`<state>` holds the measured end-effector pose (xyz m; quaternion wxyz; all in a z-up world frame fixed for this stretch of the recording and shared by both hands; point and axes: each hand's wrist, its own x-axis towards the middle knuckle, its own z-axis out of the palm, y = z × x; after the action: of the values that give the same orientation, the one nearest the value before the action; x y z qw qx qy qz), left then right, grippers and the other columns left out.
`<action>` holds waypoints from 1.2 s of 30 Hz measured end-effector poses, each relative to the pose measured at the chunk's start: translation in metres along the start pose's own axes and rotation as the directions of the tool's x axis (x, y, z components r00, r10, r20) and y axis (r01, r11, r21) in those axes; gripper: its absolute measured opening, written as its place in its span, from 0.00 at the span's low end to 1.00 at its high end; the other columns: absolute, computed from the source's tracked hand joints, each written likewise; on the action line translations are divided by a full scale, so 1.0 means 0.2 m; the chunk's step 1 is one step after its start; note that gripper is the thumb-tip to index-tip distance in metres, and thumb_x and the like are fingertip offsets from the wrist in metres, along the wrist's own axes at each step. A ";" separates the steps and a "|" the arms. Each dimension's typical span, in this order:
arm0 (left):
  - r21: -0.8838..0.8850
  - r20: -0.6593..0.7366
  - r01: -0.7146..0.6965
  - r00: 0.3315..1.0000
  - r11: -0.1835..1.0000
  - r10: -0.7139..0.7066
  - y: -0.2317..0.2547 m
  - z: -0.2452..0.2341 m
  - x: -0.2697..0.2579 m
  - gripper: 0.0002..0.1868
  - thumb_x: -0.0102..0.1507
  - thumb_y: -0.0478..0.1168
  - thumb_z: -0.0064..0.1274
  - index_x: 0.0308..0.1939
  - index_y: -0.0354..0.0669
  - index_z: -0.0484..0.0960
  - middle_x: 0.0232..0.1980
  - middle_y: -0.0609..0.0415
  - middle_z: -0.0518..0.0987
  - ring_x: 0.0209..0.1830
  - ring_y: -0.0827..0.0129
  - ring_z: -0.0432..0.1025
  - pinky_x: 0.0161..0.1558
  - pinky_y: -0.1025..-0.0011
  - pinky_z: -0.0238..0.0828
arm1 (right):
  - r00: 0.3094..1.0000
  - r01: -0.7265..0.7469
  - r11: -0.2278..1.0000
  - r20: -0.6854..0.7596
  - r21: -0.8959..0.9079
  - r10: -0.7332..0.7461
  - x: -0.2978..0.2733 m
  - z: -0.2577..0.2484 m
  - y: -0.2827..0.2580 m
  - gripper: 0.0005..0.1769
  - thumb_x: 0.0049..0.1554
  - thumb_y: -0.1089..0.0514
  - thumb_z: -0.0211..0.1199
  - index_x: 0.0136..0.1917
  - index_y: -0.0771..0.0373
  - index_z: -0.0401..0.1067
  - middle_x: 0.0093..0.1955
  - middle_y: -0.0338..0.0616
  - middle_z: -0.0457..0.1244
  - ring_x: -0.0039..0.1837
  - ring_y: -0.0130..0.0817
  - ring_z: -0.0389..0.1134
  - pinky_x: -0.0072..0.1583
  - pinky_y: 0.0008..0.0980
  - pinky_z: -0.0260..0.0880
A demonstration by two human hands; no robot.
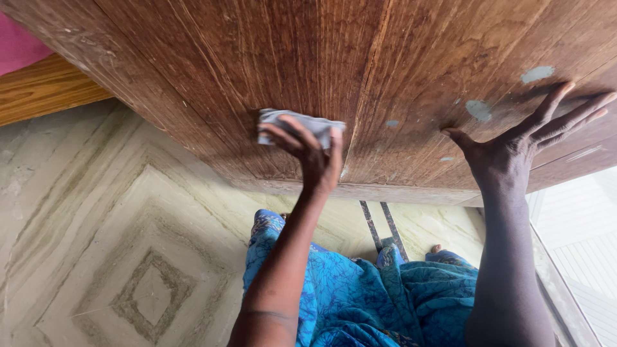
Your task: The person wipes the surface of a wooden door using a cloth, reaching various sections of the panel while holding the door steady.
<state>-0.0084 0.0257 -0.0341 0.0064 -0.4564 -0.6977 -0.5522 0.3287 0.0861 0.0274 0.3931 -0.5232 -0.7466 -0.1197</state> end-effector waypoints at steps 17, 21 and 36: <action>0.337 0.076 -0.449 0.889 0.828 0.451 -0.16 -0.09 0.18 0.50 0.67 0.76 0.27 0.82 0.70 0.21 0.84 0.49 0.13 0.85 0.43 0.15 0.78 0.28 0.22 | 0.963 -0.178 0.983 0.198 -0.048 0.184 -0.01 0.10 0.09 0.76 0.52 0.41 0.77 0.82 0.74 0.19 0.82 0.78 0.34 0.84 0.70 0.36 0.83 0.64 0.40; -0.053 -0.200 0.041 0.979 0.998 -0.051 -0.25 -0.36 0.34 0.54 0.67 0.78 0.29 0.83 0.61 0.21 0.84 0.42 0.12 0.86 0.41 0.13 0.79 0.31 0.20 | 0.986 -0.066 0.998 0.154 -0.008 0.067 -0.04 0.14 0.15 0.73 0.53 0.42 0.76 0.83 0.72 0.22 0.82 0.73 0.39 0.83 0.62 0.43 0.84 0.54 0.49; -0.499 -0.264 0.406 0.770 0.766 -0.581 -0.41 -0.20 0.36 0.54 0.65 0.77 0.20 0.81 0.49 0.21 0.84 0.42 0.17 0.84 0.50 0.14 0.76 0.45 0.12 | 0.964 -0.161 0.983 0.198 -0.088 0.175 -0.03 0.18 0.21 0.80 0.51 0.36 0.75 0.80 0.75 0.14 0.81 0.82 0.26 0.84 0.73 0.26 0.83 0.66 0.32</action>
<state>-0.1226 0.0418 -0.0451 -0.0953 -0.1180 -0.6442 -0.7496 0.3497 0.1212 -0.0118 0.3041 -0.6078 -0.7312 -0.0577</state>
